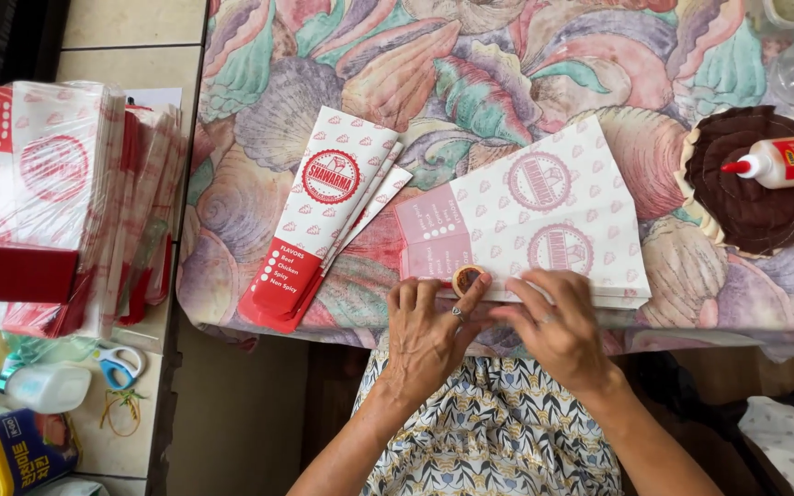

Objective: Folding and gluing paper food packaging at a workstation.

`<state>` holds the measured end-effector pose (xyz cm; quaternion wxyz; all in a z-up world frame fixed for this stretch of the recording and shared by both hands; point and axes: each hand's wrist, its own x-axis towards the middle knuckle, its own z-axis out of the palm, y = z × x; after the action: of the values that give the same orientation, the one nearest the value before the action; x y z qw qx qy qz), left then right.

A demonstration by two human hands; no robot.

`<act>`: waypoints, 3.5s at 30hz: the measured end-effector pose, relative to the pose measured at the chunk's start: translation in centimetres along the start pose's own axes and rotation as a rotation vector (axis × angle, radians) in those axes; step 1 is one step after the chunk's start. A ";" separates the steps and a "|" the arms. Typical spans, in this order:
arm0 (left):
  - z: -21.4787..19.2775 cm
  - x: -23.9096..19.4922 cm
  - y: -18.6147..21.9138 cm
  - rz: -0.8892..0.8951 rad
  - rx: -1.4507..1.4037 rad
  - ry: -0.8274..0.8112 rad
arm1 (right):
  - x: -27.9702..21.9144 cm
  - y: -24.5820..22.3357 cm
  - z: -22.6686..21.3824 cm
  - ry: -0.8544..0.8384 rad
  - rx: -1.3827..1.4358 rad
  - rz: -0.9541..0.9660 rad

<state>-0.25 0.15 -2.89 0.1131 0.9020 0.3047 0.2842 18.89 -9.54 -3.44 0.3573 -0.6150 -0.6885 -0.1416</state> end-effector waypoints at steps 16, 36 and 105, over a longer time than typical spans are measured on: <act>0.2 1.4 -3.9 0.207 -0.171 0.417 | -1.9 1.1 -0.5 0.157 -0.203 -0.004; -2.2 1.5 -5.6 -0.160 -0.241 0.356 | 1.3 -0.4 -3.0 -0.067 -0.180 0.020; 2.5 0.0 2.0 0.137 -0.102 -0.012 | 5.6 0.4 -1.3 -0.086 -0.075 -0.158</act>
<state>2.21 -1.53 -4.14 0.1409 0.9155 0.2267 0.3012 19.74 -6.14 1.08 0.2919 -0.5772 -0.7439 -0.1683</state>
